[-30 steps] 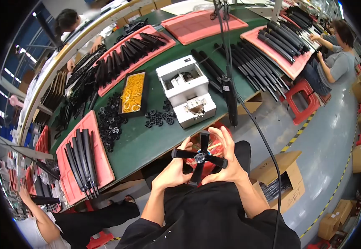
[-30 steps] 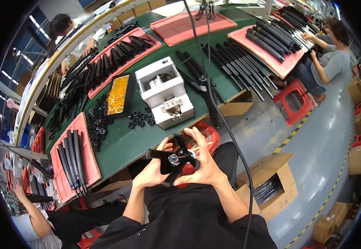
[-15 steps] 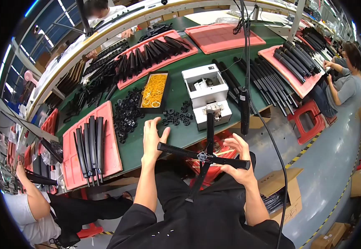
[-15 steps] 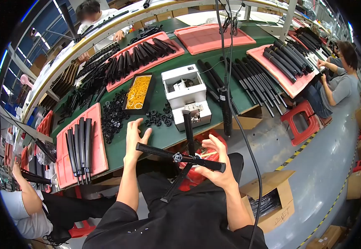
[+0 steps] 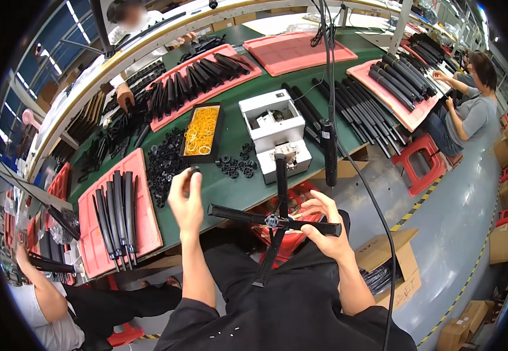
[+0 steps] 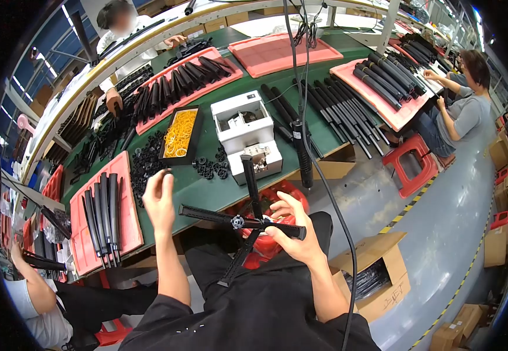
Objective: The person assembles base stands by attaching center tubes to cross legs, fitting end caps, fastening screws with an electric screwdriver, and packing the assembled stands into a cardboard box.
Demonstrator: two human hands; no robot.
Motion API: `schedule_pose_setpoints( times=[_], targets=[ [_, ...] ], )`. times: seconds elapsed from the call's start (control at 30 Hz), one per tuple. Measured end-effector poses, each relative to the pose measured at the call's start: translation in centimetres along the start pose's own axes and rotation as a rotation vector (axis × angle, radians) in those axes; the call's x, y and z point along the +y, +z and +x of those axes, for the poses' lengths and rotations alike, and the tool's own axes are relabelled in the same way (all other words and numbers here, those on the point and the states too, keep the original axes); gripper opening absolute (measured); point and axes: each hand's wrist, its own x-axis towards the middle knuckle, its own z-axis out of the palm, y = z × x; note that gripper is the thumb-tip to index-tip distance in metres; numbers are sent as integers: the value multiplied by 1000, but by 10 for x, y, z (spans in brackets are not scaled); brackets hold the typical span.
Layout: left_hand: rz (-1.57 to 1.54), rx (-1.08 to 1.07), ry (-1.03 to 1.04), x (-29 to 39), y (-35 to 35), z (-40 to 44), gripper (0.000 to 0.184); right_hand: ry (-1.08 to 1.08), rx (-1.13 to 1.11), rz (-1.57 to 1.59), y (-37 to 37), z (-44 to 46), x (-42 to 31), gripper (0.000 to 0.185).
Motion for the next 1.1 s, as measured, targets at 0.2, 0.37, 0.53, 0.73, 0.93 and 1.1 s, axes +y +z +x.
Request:
schedule_pose_setpoints(
  times=[0.2, 0.37, 0.53, 0.73, 0.93, 1.1],
  targets=[
    [-255, -153, 142, 74, -23, -51, 24, 13, 20, 52, 1, 2, 2, 78],
    [-413, -506, 289, 51, 31, -78, 30, 37, 45, 90, 5, 2, 0, 82],
    [-584, -560, 243, 34, 59, -97, 31, -62, 109, 193, 1, -1, -7, 90],
    [-610, -515, 260, 27, 70, -101, 31, -177, 219, 151, -11, -4, -29, 101],
    [-656, -508, 275, 21, 74, -101, 28, -608, 196, -928, 5, -7, -94, 55],
    [-660, -568, 290, 28, 76, -98, 30, -430, -61, -983, 44, 4, -104, 39]
  ],
)
